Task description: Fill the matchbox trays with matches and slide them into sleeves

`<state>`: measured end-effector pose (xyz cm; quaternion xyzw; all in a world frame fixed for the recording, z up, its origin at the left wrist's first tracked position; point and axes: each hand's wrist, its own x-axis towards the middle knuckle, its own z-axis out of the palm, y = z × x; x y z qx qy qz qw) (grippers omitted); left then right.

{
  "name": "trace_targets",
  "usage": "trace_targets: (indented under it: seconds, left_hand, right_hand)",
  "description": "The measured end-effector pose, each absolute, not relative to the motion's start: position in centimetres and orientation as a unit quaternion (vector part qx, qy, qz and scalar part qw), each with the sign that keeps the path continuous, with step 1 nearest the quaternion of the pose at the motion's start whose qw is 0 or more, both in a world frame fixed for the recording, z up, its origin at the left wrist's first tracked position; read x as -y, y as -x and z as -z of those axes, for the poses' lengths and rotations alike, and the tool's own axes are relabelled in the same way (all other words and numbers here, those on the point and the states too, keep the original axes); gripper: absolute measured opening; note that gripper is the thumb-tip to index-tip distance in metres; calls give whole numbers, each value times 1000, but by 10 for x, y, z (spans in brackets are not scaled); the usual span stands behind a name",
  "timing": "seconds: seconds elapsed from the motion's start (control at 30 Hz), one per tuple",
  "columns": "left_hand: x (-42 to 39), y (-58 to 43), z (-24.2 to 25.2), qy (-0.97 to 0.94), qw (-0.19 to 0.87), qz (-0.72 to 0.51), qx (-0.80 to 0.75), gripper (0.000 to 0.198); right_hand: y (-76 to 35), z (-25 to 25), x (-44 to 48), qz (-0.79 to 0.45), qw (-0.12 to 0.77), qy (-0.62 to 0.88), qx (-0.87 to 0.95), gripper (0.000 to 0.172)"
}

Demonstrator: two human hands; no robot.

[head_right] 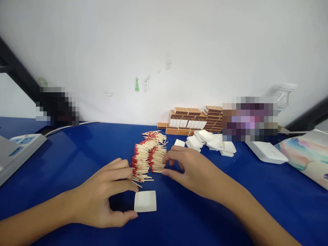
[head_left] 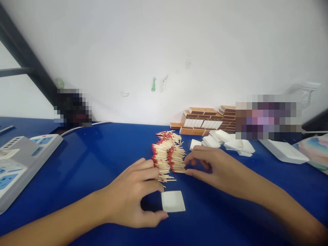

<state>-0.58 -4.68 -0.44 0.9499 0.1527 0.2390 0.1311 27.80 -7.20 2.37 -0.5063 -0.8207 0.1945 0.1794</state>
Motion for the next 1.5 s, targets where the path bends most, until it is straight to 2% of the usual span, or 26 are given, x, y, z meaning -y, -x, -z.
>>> trace_targets:
  seconds: [0.2,0.33,0.5,0.8,1.07,1.5]
  left_hand:
    - [44,7,4,-946,120,-257,-154,25]
    - [41,8,5,-947,102,-257,-166,27]
    - [40,8,7,-943,95,-266,-175,27]
    - [41,7,8,-944,85,-267,-174,27]
    - [38,7,7,-943,88,-265,-179,26]
    - [41,5,12,-945,91,-256,-184,36]
  right_hand:
    - [-269,-5,66,-154,171,511,828,9]
    - [-263,2,66,-134,162,502,839,13]
    - [-258,9,67,-58,168,476,861,9]
    - [-250,16,66,96,145,444,879,13]
    - [-251,18,68,124,152,432,880,11]
    - [-251,16,70,157,128,411,889,7]
